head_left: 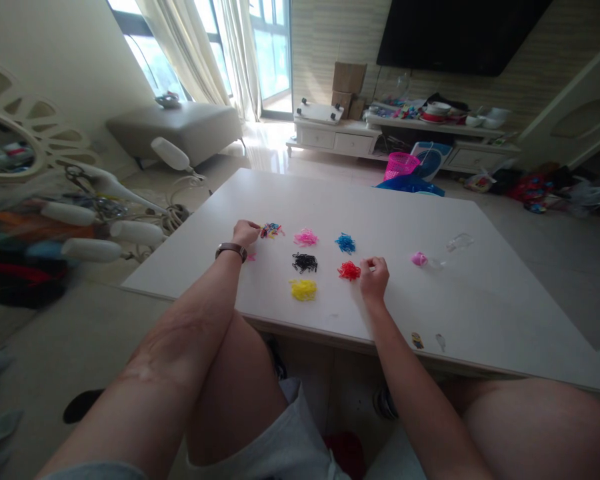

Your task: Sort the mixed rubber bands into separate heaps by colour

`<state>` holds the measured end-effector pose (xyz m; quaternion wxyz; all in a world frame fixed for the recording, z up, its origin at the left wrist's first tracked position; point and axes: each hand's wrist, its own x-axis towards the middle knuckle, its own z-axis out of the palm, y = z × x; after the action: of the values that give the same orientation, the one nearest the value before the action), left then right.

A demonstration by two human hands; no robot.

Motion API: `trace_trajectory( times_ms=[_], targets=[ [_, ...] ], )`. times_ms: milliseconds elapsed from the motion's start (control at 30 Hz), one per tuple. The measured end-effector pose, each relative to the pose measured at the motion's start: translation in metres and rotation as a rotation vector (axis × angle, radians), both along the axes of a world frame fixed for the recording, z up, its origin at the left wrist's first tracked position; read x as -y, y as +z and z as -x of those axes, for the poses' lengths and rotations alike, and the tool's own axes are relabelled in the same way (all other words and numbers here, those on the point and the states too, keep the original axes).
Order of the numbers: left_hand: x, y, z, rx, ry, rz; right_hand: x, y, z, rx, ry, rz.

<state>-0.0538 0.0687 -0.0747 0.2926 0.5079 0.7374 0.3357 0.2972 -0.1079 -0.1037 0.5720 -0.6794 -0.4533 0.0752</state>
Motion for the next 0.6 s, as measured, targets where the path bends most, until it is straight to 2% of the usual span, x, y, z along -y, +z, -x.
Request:
trace_trajectory(
  times_ms=[100, 333, 600],
  targets=[
    [-0.002, -0.003, 0.002, -0.026, 0.008, 0.022, 0.0, 0.0, 0.0, 0.0, 0.003, -0.002],
    [0.01, 0.006, -0.006, -0.043, 0.002, 0.061, 0.001, 0.0, 0.001, -0.004, 0.004, 0.013],
    [0.014, -0.003, -0.009, -0.098, 0.01, 0.046, -0.001, -0.003, 0.0, 0.02, 0.006, 0.006]
  ],
)
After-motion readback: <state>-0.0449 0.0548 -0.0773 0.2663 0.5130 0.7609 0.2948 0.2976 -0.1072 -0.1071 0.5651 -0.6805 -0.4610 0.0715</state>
